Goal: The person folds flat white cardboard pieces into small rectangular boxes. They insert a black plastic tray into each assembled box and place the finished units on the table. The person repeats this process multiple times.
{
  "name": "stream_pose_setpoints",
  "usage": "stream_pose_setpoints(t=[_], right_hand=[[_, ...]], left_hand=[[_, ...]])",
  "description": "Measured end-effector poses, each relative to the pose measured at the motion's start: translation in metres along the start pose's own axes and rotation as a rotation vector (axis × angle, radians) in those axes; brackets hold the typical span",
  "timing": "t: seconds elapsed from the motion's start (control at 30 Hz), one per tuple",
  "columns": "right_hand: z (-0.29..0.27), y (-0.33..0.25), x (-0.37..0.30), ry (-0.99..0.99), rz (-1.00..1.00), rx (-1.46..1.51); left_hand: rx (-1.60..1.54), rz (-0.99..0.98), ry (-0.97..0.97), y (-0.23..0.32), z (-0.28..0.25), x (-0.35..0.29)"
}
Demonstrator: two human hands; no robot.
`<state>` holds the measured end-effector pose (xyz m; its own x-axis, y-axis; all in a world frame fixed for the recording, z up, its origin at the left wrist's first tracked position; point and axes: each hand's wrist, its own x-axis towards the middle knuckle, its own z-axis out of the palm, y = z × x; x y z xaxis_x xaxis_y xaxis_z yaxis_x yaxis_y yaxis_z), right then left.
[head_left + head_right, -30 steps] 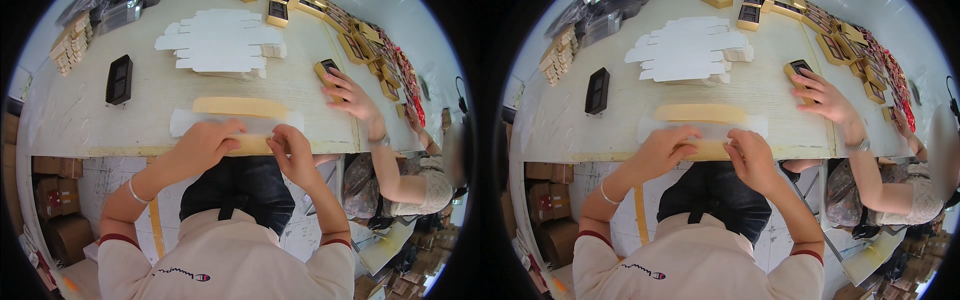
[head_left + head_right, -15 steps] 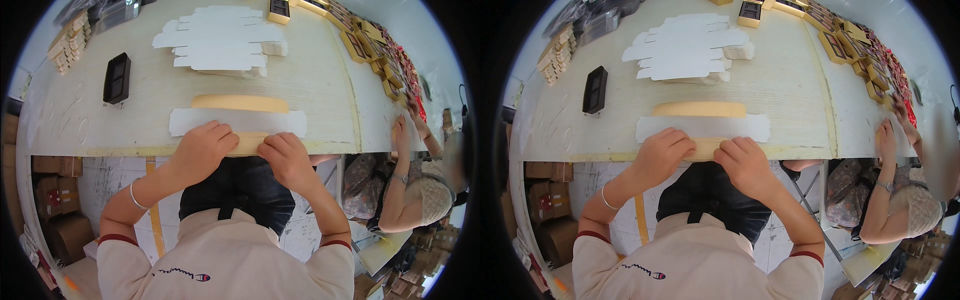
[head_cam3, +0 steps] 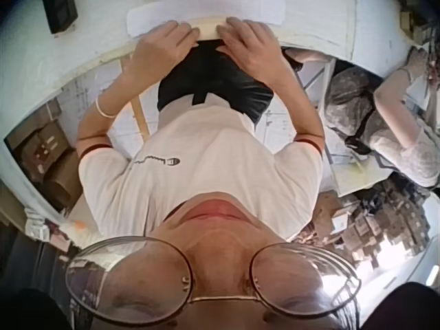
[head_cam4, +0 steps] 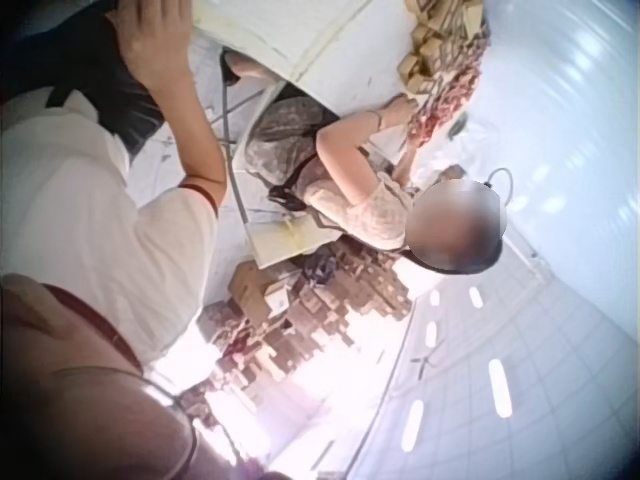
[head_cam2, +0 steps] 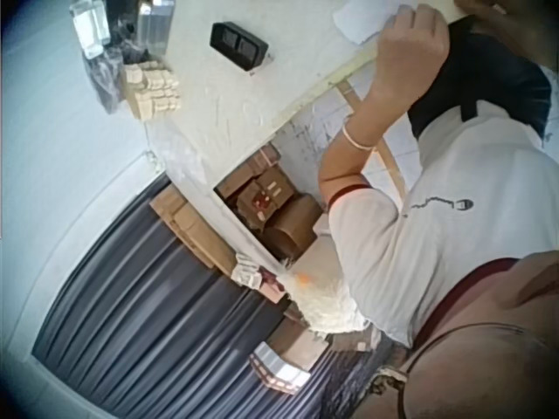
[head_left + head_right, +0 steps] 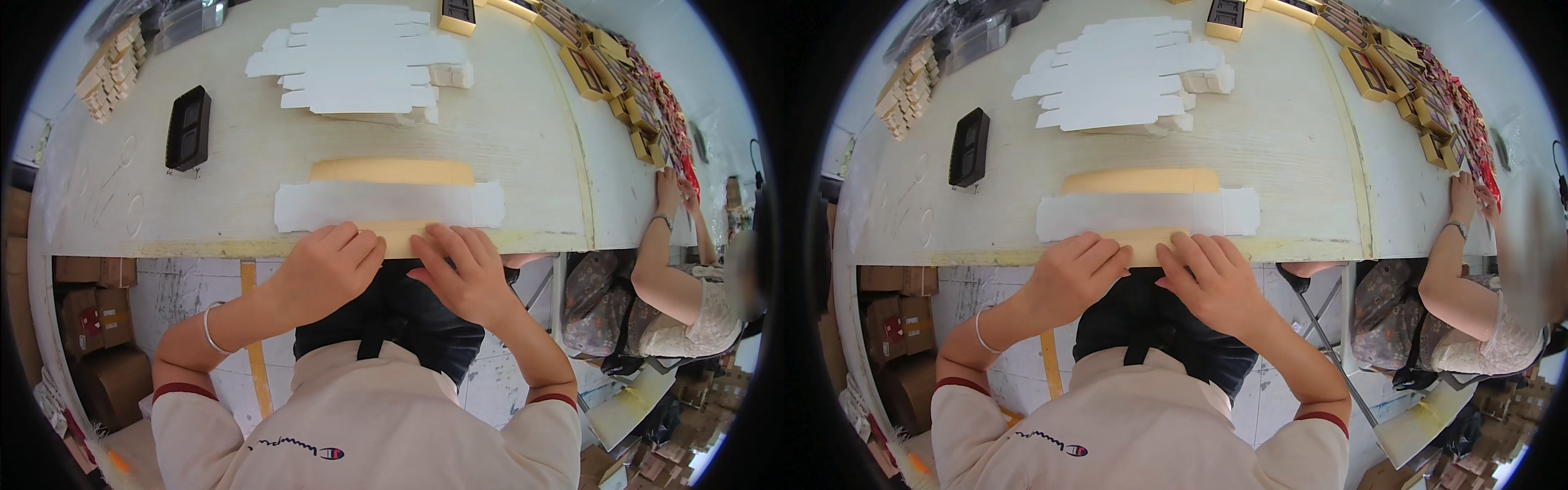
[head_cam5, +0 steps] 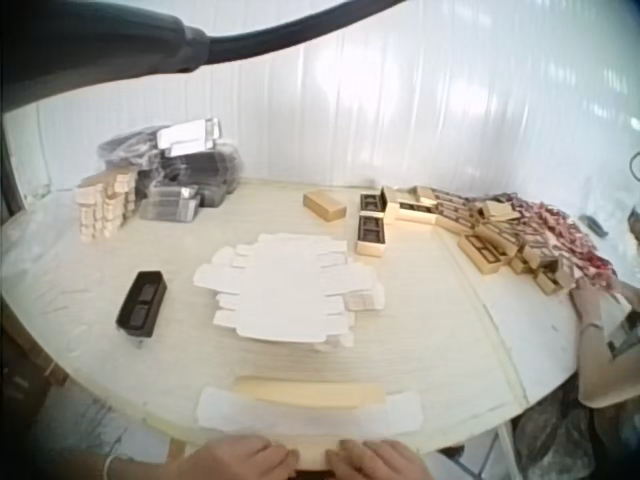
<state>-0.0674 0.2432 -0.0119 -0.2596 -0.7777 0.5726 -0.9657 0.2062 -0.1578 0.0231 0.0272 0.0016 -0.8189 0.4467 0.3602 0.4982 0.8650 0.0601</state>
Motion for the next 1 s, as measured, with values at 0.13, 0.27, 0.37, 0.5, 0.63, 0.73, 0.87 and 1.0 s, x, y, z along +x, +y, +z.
stream_pose_setpoints(t=[0.13,0.27,0.37,0.5,0.63,0.73,0.87,1.0], right_hand=[[0.007,-0.004,-0.011,0.038,-0.041,-0.066],[0.002,-0.007,-0.003,-0.029,0.070,0.052],[-0.010,-0.001,0.020,-0.218,0.319,0.171],[0.000,0.016,0.034,-0.367,0.451,0.233],[-0.004,0.015,0.032,-0.257,0.279,0.154],[-0.014,0.016,0.037,-0.311,0.149,-0.006],[-0.029,0.023,0.048,-0.392,0.077,-0.236],[-0.012,0.015,0.038,-0.199,0.040,-0.149]], left_hand=[[-0.012,0.030,0.050,0.007,0.000,-0.006],[-0.168,-0.073,0.050,0.004,-0.002,-0.002],[-0.350,-0.213,-0.006,-0.008,-0.007,0.012],[-0.238,-0.259,-0.063,-0.020,0.001,0.018],[-0.149,-0.119,0.219,-0.018,-0.038,0.018],[-0.221,-0.169,0.289,-0.062,-0.041,0.034],[-0.838,-0.521,-0.278,-0.082,-0.021,0.036],[-0.804,-0.457,-0.128,-0.054,-0.014,0.041]])
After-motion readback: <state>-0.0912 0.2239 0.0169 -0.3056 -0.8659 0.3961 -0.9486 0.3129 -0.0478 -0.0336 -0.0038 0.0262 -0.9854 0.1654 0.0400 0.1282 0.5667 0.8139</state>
